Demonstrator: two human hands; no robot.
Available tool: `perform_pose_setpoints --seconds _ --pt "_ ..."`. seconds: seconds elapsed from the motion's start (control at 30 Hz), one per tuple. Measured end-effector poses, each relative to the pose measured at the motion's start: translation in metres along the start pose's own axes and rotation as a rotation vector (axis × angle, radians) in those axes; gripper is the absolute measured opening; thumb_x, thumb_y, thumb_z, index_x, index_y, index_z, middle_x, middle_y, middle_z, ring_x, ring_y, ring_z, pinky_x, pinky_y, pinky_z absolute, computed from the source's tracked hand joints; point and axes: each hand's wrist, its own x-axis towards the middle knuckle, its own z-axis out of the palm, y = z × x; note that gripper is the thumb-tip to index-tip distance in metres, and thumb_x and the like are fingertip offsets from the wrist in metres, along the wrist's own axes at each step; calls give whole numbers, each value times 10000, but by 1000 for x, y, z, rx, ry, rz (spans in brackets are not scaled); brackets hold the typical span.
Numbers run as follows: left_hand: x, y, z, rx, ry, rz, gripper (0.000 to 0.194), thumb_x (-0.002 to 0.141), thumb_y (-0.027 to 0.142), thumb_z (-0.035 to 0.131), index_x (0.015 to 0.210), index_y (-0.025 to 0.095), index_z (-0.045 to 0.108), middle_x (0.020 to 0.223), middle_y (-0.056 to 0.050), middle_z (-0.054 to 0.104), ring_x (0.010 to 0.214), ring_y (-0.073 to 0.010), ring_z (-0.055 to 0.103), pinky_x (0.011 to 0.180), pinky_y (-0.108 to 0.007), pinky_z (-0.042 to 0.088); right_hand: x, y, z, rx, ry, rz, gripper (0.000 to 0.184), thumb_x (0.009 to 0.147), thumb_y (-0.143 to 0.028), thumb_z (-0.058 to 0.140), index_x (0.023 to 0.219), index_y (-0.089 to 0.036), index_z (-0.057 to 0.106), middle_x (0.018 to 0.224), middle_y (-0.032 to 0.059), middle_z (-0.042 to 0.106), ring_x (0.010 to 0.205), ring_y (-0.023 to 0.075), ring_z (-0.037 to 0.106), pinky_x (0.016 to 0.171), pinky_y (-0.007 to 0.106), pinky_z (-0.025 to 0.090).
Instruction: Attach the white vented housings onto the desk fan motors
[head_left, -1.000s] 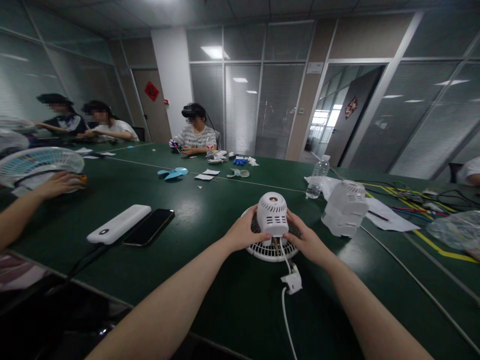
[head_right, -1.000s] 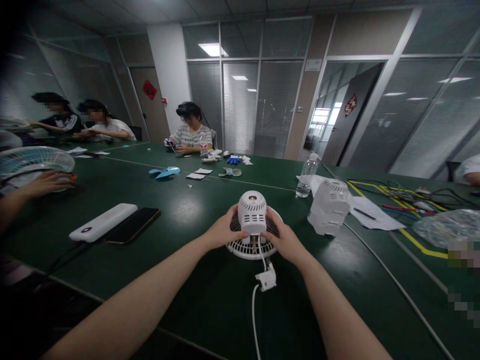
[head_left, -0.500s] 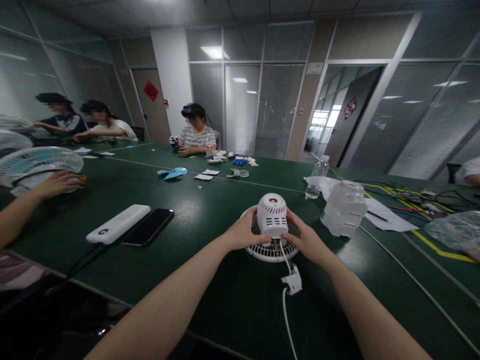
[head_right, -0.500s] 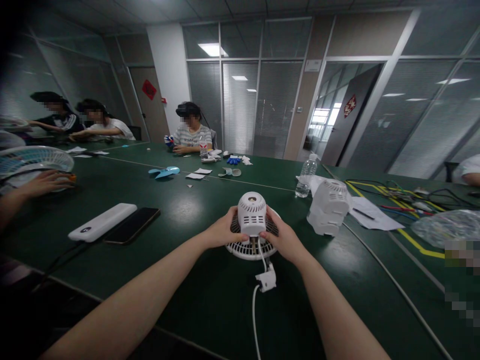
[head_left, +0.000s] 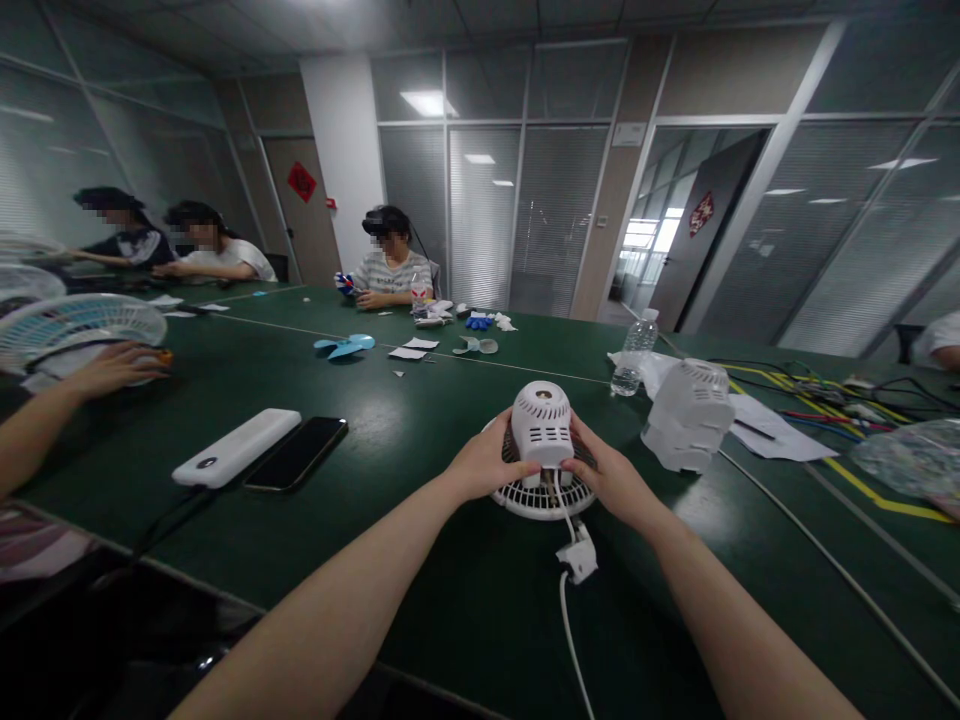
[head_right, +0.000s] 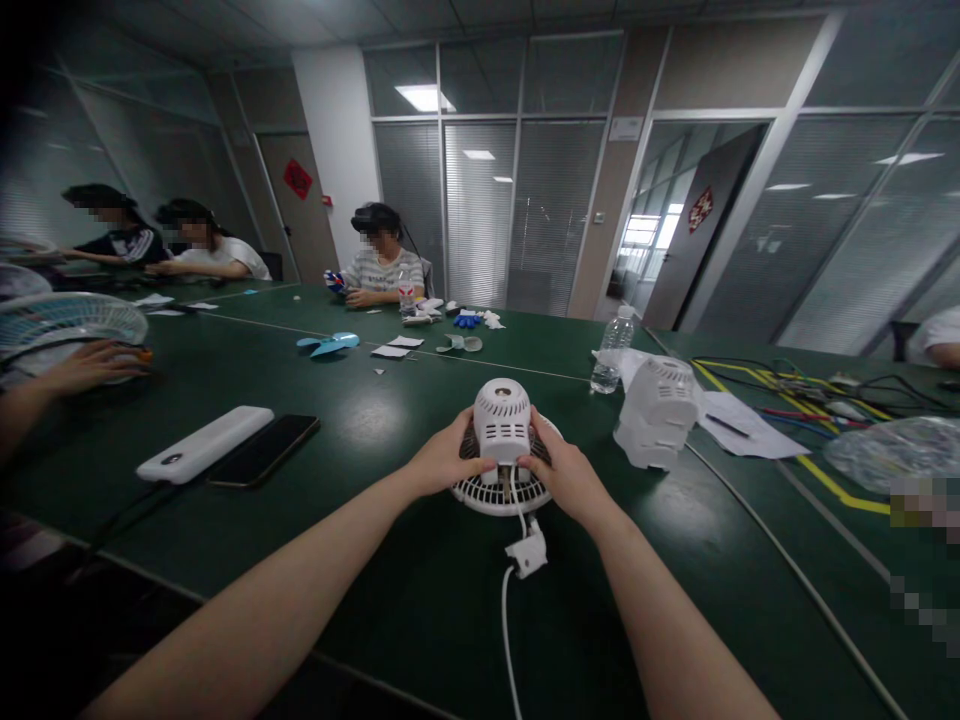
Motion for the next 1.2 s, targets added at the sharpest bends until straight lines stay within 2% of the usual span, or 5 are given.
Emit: perform_pose_setpoints --seconds 0.27,0.53,0.8,0.97,1.2 --pt "-1 -4 -1 -84 -45 22 985 594 462 772 1407 209 275 1403 -149 423 1259 -359 442 1037 -536 372 1 -2 -4 57 -9 -36 763 780 -251 661 1442 -302 284 1387 69 508 1281 257 474 1091 497 347" --pt "0 -11 1 -123 -70 41 1027 554 426 803 1399 190 269 1419 -162 379 1307 -352 382 1095 -541 297 -1 -10 -15 92 -82 33 771 743 -239 704 1410 -285 319 1332 102 563 1262 282 492 1049 540 378" --pt "1 -12 0 -104 -73 58 1042 570 447 792 1423 211 242 1447 -149 353 1316 -351 371 1099 -546 286 -6 -12 -19 103 -132 46 840 759 -250 697 1456 -306 231 1406 100 486 1311 283 427 1065 558 351" --pt "2 -15 -9 -125 -165 95 1080 550 438 801 1438 208 231 1442 -144 364 1318 -351 370 1102 -548 286 -11 -11 -20 137 -151 27 913 742 -252 714 1478 -305 176 1458 97 415 1337 282 390 1090 556 319" --pt "3 -19 -13 -162 -152 111 951 634 421 764 1425 209 280 1454 -143 370 1329 -329 370 1103 -529 301 -12 -4 -15 151 -126 41 818 794 -366 674 1470 -323 216 1462 79 412 1334 292 394 1094 554 316"
